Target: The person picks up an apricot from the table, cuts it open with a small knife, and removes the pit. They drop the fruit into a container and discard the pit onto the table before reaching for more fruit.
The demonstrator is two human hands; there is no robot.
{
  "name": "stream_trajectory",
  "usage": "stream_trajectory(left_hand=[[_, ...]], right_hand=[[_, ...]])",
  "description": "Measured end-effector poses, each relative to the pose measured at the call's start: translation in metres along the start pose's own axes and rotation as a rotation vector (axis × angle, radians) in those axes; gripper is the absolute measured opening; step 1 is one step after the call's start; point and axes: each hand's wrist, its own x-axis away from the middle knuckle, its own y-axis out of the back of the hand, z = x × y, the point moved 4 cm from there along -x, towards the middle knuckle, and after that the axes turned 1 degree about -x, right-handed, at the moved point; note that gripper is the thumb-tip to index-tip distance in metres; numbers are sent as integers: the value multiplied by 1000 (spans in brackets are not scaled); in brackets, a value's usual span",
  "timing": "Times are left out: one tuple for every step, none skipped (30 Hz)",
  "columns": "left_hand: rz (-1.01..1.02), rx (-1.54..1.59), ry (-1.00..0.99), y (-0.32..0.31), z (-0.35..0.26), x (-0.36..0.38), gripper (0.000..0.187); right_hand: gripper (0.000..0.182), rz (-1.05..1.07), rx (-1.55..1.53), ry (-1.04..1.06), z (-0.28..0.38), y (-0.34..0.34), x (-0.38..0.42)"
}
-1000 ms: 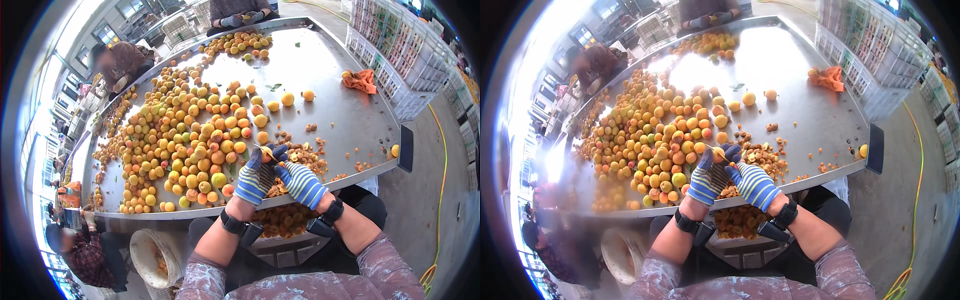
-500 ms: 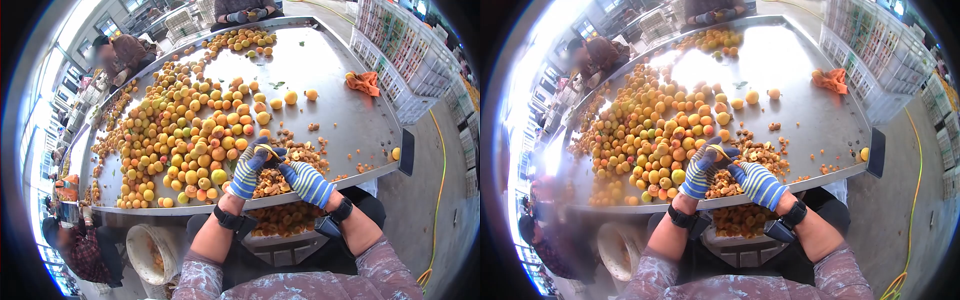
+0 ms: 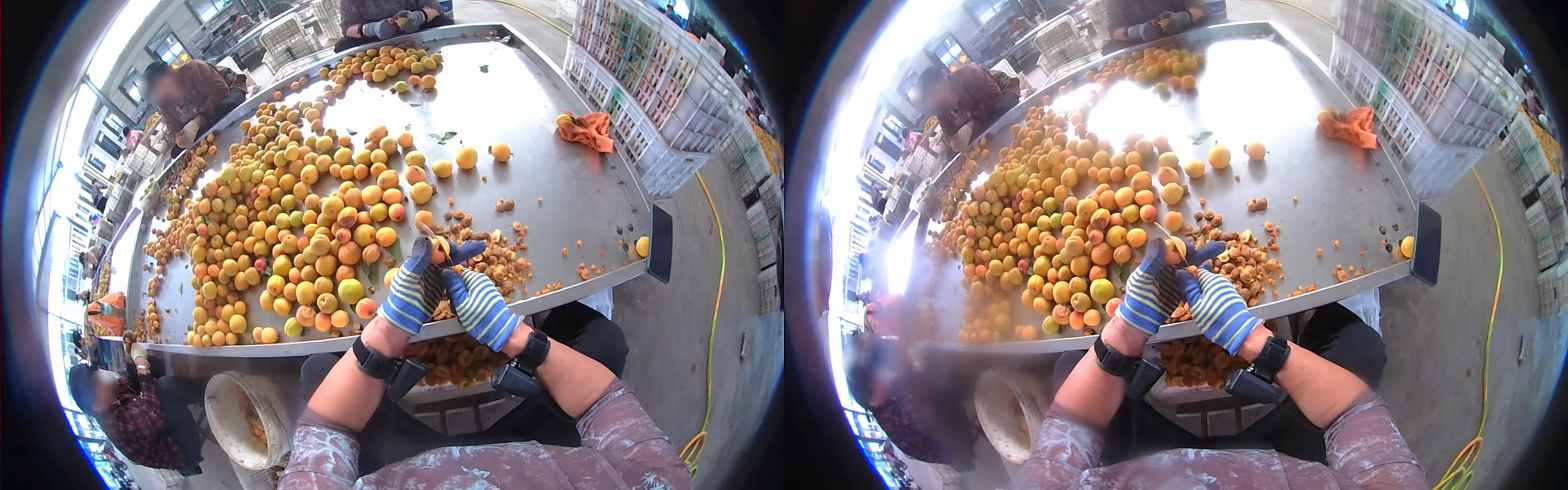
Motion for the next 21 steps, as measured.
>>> stream_trajectory(left_hand=[[-1,3,-5,0,-3,1,48],[-13,-133,-48,0,-8,3,47],[-27,-270,-89,1,-13,5,47],[-32,-268,-92,4,-16,7,47],[-15,-412,-143,6,-21,8,45],[3,-558,-193,4,-27,9,43],[9,-548,-166,0,-30,10,37],[8,-546,-173,0,-30,10,37],[7,-477,-181,-2,-28,10,37],[9,-410,-187,-3,-27,10,37],[41,-307,-208,-3,-23,8,42],[12,-214,-216,-5,-18,8,45],[-23,-113,-193,-6,-10,7,45],[-59,-11,-168,-5,-5,7,46],[-60,-11,-170,-5,-5,8,46],[-74,-1,-139,-7,-5,11,47],[-87,11,-106,-7,-4,13,48],[-88,15,-105,-6,-6,14,48],[-17,-62,-137,-8,-13,15,46],[54,-140,-168,-10,-19,15,44],[73,-190,-182,-9,-23,14,40]], right_hand=[[35,4,18,-2,2,0,-1],[35,10,19,0,4,3,-2],[36,85,36,-36,12,6,-4],[36,160,53,-72,15,8,-4],[36,215,-44,-102,12,10,-5],[36,218,-43,-100,13,14,-5],[36,252,-25,-89,17,19,-5],[36,286,-6,-77,23,22,-6],[36,314,-3,-104,30,25,-8],[36,317,1,-98,30,24,-8],[35,252,37,-15,29,22,-8],[35,186,72,68,28,21,-8],[35,160,90,94,23,18,-7],[35,160,89,98,19,16,-8],[35,150,146,97,22,16,-9],[35,140,203,94,25,16,-9],[35,190,229,59,28,20,-8],[35,193,231,55,28,22,-10],[35,236,231,67,28,24,-11],[34,278,230,78,29,25,-12],[35,239,116,133,42,28,-10]])
